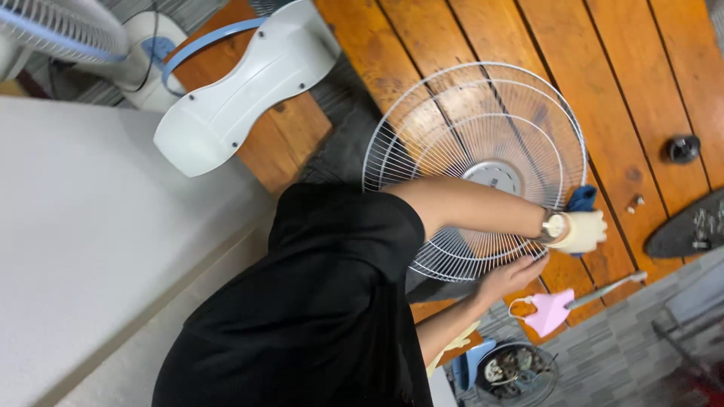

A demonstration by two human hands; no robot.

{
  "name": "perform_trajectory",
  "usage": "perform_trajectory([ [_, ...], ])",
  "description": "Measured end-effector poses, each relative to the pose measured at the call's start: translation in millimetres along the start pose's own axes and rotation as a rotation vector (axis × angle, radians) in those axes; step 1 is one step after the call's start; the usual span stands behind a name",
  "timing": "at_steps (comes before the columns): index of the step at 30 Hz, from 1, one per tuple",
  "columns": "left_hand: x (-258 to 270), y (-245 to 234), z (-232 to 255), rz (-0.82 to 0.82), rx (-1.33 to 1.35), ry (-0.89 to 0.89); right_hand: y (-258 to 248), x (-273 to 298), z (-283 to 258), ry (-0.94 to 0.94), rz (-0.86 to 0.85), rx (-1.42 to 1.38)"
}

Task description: Cleaning a metal fan grill with a blue cloth on a wooden table

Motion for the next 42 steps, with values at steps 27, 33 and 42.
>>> perform_trajectory([
  [27, 304.9, -318.4, 33.6, -0.033, 0.243, -0.238, -25.6, -7.1, -61.9, 0.121, -0.047, -0.082],
  [33, 241.9, -287.4, 22.7, -0.018, 0.011, -0.119, -17.4, -3.3, -45.8, 0.111, -0.04, -0.058],
  [42, 96.2, -159.4, -5.6, -0.005, 0.005, 0.04, -12.4, -1.3, -36.8, 0.131, -0.026, -0.075],
])
Point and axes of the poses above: each hand's wrist, its own x-axis away from the middle knuckle, its own y-axis out of the palm, z = x × y, the point moved 1 cm from there along -x, towards the middle knuckle, and after that the axes turned 5 degrees about x, right-handed, at the moved point
